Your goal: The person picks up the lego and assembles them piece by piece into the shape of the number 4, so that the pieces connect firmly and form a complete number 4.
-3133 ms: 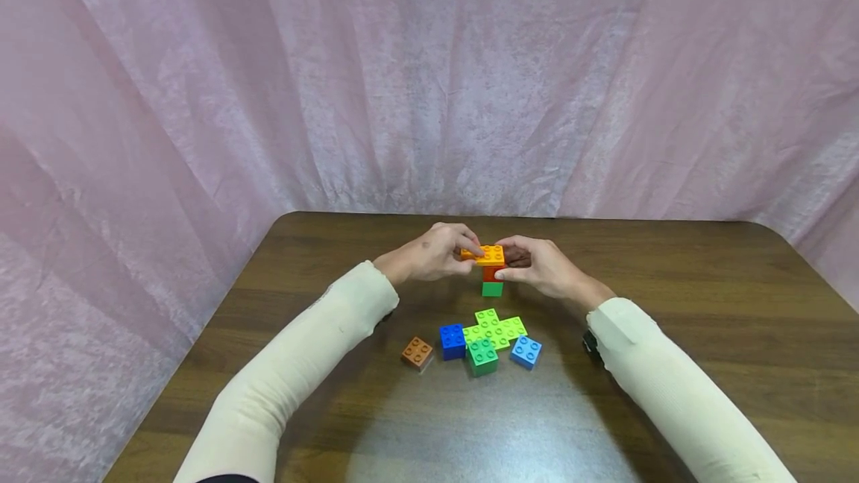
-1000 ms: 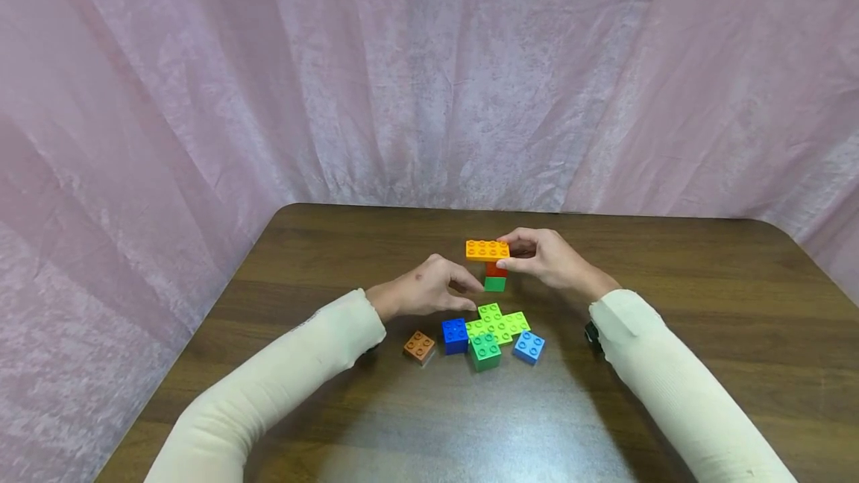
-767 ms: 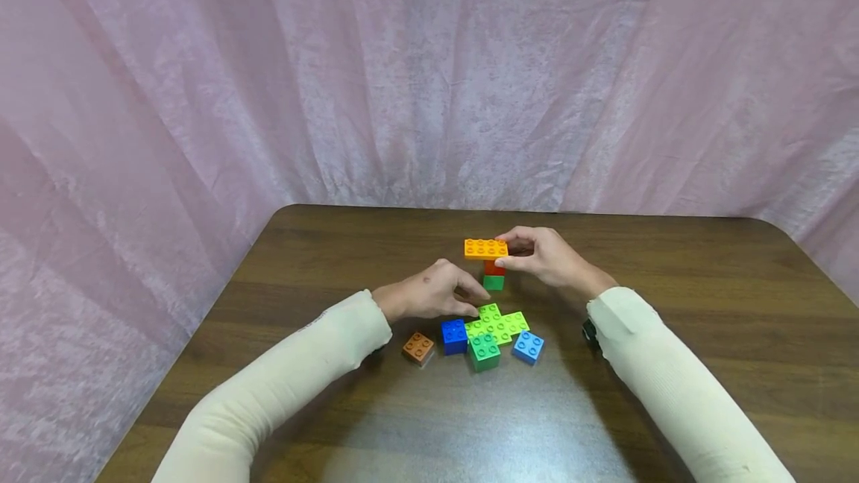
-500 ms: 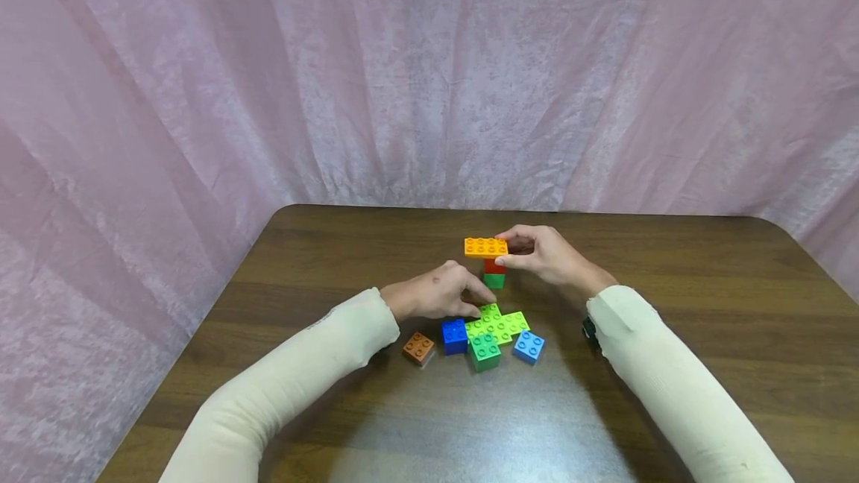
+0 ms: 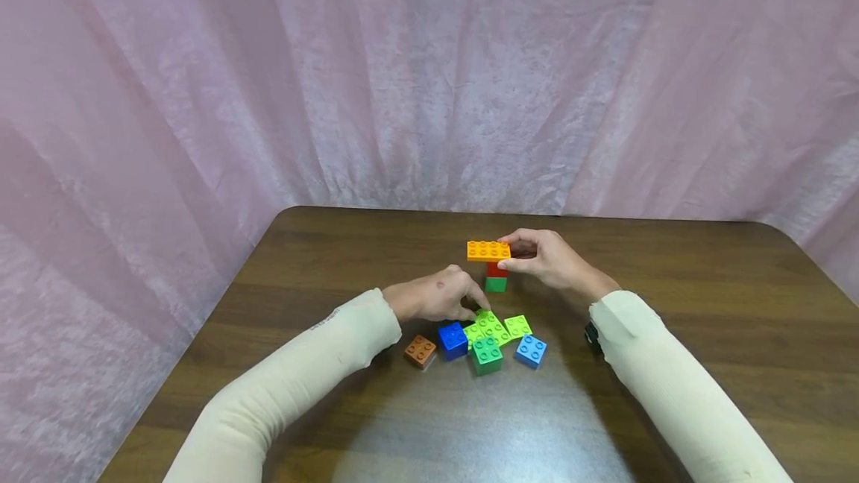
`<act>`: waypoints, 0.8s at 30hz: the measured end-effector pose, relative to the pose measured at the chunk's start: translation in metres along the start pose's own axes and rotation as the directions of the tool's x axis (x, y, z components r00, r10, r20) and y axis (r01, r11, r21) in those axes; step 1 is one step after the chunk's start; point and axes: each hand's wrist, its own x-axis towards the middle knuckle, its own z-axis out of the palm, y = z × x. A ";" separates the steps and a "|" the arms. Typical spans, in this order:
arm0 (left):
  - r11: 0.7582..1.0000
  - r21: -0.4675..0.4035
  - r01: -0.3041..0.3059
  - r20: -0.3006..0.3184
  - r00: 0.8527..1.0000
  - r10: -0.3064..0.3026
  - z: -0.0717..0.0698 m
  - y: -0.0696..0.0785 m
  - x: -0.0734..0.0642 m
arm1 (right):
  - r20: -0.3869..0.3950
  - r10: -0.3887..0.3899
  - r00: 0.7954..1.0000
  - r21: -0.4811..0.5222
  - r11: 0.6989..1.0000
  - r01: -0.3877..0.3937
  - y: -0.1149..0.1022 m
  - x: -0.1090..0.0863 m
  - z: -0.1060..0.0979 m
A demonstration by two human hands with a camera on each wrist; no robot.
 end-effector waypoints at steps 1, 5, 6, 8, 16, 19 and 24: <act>1.000 0.007 0.000 -0.003 1.000 0.000 0.000 0.000 0.000 | -0.001 0.002 1.000 -0.003 1.000 -0.002 0.001 -0.001 0.000; 0.999 0.036 -0.016 0.003 1.000 0.016 0.001 -0.002 0.000 | -0.003 0.004 1.000 -0.002 1.000 -0.004 0.002 -0.002 0.000; 0.999 0.037 -0.024 0.011 1.000 0.023 0.002 -0.002 0.000 | -0.003 0.004 1.000 0.001 1.000 -0.004 0.003 -0.002 0.000; 0.999 0.033 -0.035 0.033 0.999 0.034 0.003 -0.003 0.001 | -0.005 0.003 1.000 0.002 1.000 -0.003 0.004 -0.002 0.000; 0.997 0.035 -0.064 0.022 0.998 0.063 0.007 -0.006 0.000 | -0.006 -0.006 1.000 0.003 1.000 0.006 0.005 -0.001 0.000; 0.996 0.044 -0.073 -0.001 0.997 0.073 0.007 -0.007 -0.001 | -0.004 -0.008 1.000 0.010 1.000 0.008 0.003 -0.001 0.000; 0.995 0.046 -0.084 -0.035 0.996 0.086 0.007 -0.010 -0.005 | -0.001 -0.017 1.000 0.008 1.000 0.017 0.001 -0.001 0.001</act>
